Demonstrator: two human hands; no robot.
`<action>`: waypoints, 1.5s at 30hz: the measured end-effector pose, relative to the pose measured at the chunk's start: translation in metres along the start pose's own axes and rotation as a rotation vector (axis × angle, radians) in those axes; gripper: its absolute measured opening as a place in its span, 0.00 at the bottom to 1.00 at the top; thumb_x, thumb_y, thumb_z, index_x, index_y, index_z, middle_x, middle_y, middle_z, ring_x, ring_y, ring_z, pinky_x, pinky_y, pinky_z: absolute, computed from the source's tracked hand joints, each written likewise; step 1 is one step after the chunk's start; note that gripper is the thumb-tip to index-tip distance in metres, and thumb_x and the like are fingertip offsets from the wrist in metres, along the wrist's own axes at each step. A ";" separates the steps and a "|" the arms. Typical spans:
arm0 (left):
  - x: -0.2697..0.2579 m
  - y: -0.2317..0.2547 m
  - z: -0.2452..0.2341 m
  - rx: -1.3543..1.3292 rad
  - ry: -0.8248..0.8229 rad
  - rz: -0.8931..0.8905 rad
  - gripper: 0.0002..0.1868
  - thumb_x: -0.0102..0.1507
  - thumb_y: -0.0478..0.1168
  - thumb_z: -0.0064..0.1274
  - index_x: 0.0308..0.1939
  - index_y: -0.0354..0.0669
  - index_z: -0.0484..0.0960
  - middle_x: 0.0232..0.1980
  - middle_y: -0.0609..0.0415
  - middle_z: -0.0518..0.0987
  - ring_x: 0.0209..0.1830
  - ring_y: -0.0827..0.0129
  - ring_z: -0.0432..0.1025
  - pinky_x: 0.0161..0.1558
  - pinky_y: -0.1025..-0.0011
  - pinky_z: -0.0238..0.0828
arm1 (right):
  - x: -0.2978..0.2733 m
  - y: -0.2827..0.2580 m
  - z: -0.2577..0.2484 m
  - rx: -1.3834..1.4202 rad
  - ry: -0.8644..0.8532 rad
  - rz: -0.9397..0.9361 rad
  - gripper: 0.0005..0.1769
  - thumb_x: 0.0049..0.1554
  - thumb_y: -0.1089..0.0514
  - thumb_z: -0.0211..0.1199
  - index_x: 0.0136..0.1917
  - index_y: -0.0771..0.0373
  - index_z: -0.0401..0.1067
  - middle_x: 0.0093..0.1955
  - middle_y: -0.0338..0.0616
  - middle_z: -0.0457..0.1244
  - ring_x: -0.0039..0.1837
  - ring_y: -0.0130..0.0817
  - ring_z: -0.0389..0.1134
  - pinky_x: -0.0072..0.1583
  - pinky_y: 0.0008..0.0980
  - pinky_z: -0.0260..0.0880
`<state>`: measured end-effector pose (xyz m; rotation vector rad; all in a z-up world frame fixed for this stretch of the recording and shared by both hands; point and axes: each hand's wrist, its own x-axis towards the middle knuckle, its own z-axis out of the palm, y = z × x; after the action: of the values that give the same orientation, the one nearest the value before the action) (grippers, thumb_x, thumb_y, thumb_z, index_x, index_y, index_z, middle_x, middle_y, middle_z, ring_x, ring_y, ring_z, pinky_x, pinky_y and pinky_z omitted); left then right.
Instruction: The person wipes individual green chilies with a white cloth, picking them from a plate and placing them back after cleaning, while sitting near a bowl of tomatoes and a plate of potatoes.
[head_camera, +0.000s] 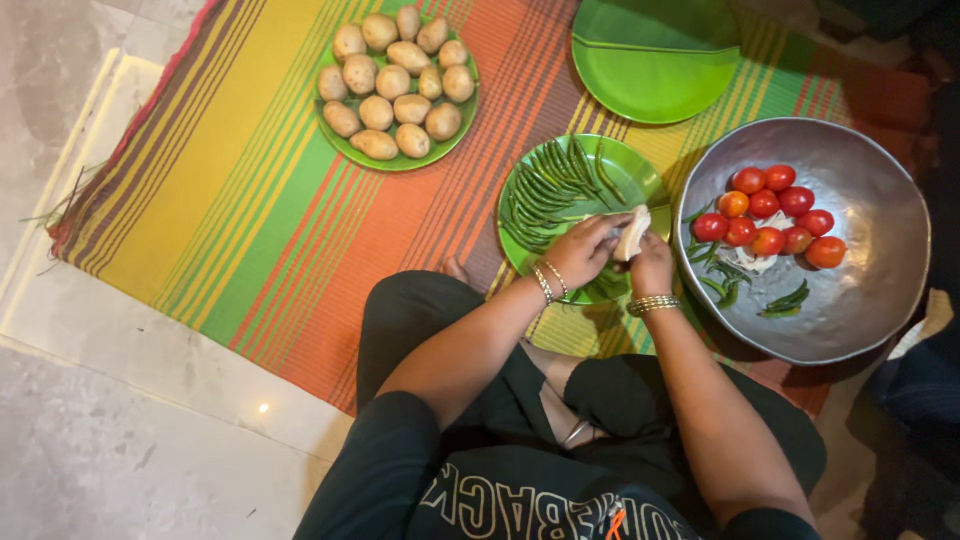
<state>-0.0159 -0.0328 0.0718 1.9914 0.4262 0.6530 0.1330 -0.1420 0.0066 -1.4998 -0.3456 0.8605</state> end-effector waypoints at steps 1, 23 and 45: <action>0.000 -0.005 0.004 0.002 -0.009 0.008 0.23 0.67 0.36 0.49 0.67 0.51 0.73 0.54 0.48 0.79 0.53 0.54 0.75 0.55 0.62 0.74 | -0.001 -0.001 -0.001 0.016 -0.019 -0.010 0.13 0.65 0.54 0.52 0.51 0.64 0.73 0.40 0.39 0.68 0.35 0.25 0.67 0.34 0.25 0.65; 0.002 -0.049 0.021 0.182 -0.231 -0.429 0.19 0.71 0.54 0.39 0.49 0.45 0.77 0.46 0.43 0.82 0.48 0.48 0.77 0.49 0.53 0.72 | -0.009 0.003 0.012 -0.352 0.182 -0.121 0.08 0.62 0.63 0.54 0.51 0.67 0.72 0.36 0.38 0.65 0.30 0.22 0.63 0.34 0.25 0.64; 0.016 -0.046 0.025 -0.159 -0.139 -0.552 0.22 0.71 0.58 0.38 0.45 0.44 0.77 0.30 0.50 0.79 0.25 0.62 0.74 0.31 0.63 0.72 | -0.012 -0.096 -0.057 0.094 0.239 -0.326 0.01 0.68 0.62 0.57 0.52 0.60 0.68 0.39 0.37 0.61 0.37 0.24 0.61 0.40 0.26 0.63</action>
<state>0.0106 -0.0193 0.0259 1.6496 0.7750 0.1917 0.1915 -0.1773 0.0964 -1.3931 -0.3550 0.4281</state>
